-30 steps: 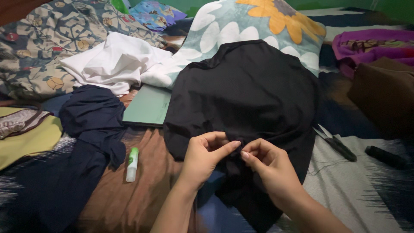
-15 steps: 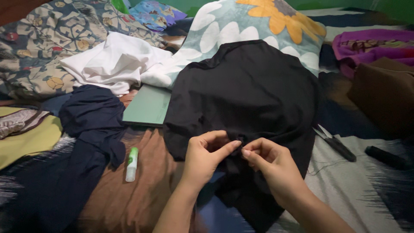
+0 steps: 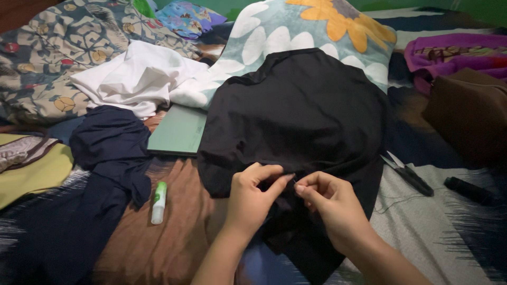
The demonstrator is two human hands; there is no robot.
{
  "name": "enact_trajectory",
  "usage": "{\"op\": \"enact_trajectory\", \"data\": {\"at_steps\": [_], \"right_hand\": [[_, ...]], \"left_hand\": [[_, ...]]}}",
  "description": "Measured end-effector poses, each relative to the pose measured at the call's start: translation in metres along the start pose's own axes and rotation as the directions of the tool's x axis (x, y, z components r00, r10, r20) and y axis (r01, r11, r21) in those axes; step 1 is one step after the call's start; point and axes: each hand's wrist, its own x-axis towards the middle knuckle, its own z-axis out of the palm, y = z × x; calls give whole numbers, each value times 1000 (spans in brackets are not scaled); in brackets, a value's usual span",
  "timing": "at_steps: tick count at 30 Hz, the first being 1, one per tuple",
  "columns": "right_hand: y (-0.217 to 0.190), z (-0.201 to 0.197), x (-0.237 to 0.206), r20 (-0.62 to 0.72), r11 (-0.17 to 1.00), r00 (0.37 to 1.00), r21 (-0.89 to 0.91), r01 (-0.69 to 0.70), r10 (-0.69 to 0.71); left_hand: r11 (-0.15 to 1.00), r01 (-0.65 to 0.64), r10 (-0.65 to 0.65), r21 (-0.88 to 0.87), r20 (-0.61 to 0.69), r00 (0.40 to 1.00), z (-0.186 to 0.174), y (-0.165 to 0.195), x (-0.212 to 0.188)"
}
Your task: The person sits at a bed and hand-sews a black garment with a needle and thread, pulling the needle through the fabric and gathering the material as they stitch. Scissors and a thread spool lie beside them on the bed, and they reposition the garment repeatedly while working along the edge.
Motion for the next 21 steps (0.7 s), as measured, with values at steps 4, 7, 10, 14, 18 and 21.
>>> {"op": "enact_trajectory", "data": {"at_steps": [4, 7, 10, 14, 18, 21], "right_hand": [[6, -1, 4, 18, 999, 999, 8, 49, -49], [9, -2, 5, 7, 999, 999, 4, 50, -50], [11, -2, 5, -19, 999, 999, 2, 36, -36], [13, -1, 5, -28, 996, 996, 19, 82, -81], [9, -3, 5, 16, 992, 992, 18, 124, -124], [5, -2, 6, 107, 991, 988, 82, 106, -114]], "left_hand": [[999, 28, -27, -18, 61, 998, -1, -3, 0], [998, -47, 49, -29, 81, 995, -3, -3, 0], [999, -52, 53, -14, 106, 993, -3, -2, 0], [997, -75, 74, 0, 131, 989, -3, -2, 2], [995, -96, 95, 13, 22, 995, 4, -1, 0], [996, -79, 79, 33, -9, 997, 3, -3, 2]]}}
